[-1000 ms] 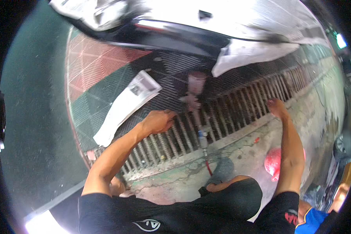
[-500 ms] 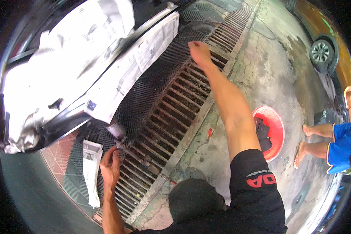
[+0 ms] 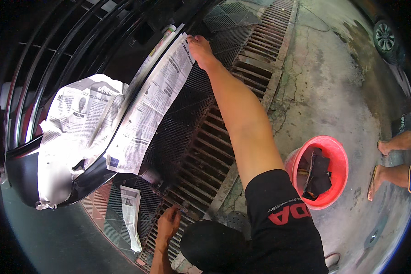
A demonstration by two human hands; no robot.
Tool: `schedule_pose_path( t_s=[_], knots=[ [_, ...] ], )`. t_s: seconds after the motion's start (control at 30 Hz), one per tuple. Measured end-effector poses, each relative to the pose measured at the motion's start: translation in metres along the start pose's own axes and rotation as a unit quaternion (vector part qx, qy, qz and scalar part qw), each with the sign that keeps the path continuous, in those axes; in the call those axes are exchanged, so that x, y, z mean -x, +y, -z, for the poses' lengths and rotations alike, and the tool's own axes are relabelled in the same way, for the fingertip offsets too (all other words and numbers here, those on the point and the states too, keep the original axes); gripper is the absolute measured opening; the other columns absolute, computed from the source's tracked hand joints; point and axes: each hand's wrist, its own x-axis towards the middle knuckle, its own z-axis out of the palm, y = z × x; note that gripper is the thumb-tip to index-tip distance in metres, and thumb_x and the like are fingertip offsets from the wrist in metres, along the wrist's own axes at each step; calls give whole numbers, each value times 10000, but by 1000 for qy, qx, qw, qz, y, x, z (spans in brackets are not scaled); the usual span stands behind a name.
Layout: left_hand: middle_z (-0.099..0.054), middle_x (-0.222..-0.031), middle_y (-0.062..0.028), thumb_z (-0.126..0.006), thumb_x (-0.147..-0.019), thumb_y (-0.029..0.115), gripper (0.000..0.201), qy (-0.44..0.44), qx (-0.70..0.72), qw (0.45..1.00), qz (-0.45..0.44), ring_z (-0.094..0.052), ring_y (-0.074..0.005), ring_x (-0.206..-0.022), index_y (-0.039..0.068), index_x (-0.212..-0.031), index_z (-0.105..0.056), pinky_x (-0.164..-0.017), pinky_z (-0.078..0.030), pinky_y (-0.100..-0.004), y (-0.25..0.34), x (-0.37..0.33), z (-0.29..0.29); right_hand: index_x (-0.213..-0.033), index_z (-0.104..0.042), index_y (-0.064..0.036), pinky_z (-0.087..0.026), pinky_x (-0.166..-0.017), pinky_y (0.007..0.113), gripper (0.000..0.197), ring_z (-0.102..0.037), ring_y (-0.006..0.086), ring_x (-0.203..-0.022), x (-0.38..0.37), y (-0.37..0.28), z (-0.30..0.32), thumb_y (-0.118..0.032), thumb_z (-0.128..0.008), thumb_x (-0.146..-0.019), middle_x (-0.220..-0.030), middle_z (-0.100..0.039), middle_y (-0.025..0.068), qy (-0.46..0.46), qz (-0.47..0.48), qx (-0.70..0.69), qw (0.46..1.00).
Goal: The person uses a spray gun to apply paint to the front bumper of a car while adjusting newspaper masking to protect adjacent areas. The person repeatedly sprays, pauses to reposition the newspaper, and continues spraying the bumper surface.
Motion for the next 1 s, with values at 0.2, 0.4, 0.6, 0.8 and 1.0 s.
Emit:
schedule_pose_path(
  t_s=[0.2, 0.4, 0.6, 0.8, 1.0],
  knots=[
    [-727, -1151, -199, -667, -990, 223, 341, -16, 15, 999, 27, -727, -374, -988, 61, -1288, -686, -863, -572, -437, 7, -5, -4, -1034, -711, 15, -519, -864, 348, 421, -668, 194, -916, -18, 4, -1, -404, -735, -990, -992, -742, 103, -41, -11, -40, 998],
    [-731, -1163, -204, -667, -983, 219, 355, -24, 25, 998, 49, -720, -399, -1035, 68, -1304, -684, -879, -569, -457, 10, -2, -18, -951, -731, 12, -529, -737, 354, 373, -645, 168, -783, -19, -10, 6, -351, -819, -938, -887, -740, 90, -41, 20, -46, 998],
    [-749, -1169, -199, -676, -996, 250, 400, -14, 13, 1000, 18, -743, -355, -956, 58, -1346, -673, -836, -573, -418, 8, 4, -30, -983, -743, 7, -521, -705, 353, 346, -644, 165, -762, -16, -17, 12, -329, -817, -942, -885, -740, 76, -67, -60, -59, 994],
    [-733, -1208, -197, -674, -977, 232, 378, -31, 25, 998, 52, -714, -394, -1090, 53, -1310, -684, -939, -562, -458, 12, 7, -32, -1012, -749, 5, -512, -695, 350, 315, -628, 161, -739, -19, -14, 11, -308, -770, -978, -871, -738, 69, -70, 10, 1, 997],
    [-755, -1161, -192, -693, -992, 230, 392, -19, 9, 999, 24, -739, -339, -909, 63, -1346, -673, -808, -568, -409, 18, 8, -31, -1054, -746, -3, -533, -731, 371, 337, -680, 200, -768, -15, -16, 12, -334, -701, -1012, -880, -759, 103, -54, 86, 110, 989]
  ],
)
